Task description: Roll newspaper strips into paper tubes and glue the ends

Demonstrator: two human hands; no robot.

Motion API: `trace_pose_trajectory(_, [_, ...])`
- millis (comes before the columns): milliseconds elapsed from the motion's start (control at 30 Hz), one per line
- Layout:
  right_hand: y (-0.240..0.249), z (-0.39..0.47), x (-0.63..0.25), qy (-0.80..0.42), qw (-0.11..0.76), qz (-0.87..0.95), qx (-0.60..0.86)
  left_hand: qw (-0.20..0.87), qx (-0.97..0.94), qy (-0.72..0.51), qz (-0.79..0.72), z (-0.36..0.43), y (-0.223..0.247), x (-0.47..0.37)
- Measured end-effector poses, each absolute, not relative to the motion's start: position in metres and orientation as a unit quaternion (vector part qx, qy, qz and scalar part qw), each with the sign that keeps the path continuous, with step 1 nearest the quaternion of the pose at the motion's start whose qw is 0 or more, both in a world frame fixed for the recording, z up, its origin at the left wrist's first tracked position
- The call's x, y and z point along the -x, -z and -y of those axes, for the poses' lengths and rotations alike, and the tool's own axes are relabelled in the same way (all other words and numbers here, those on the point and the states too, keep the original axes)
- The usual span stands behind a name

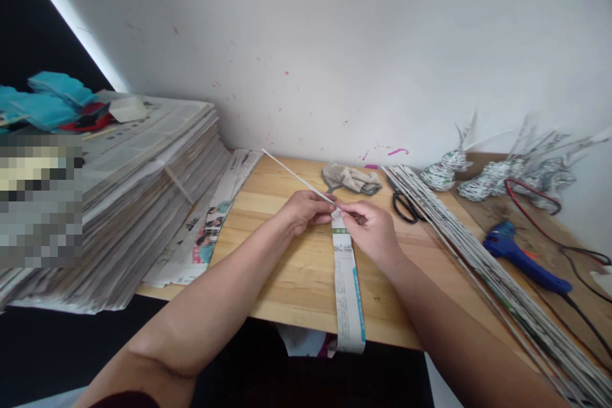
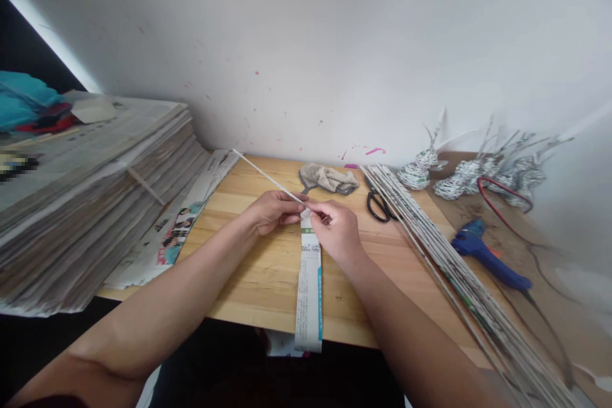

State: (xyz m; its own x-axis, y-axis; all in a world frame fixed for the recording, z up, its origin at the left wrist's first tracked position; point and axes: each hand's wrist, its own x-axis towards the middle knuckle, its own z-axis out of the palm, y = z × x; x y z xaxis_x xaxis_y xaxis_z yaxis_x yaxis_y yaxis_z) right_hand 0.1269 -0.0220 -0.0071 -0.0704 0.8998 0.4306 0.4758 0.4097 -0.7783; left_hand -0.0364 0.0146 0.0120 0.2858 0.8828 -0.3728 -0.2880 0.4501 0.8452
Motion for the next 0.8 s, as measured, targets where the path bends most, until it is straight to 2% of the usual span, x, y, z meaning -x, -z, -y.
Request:
trace_pose_trajectory(400, [0.001, 0.026, -0.126, -0.135, 0.431, 0.761, 0.466, 0.715, -0.332, -0.4, -0.467, -0.014, -0.022, 0.038])
trace_pose_trajectory(800, [0.001, 0.027, -0.127, -0.147, 0.43, 0.757, 0.469, 0.722, -0.35, -0.399, -0.445, -0.014, -0.024, 0.041])
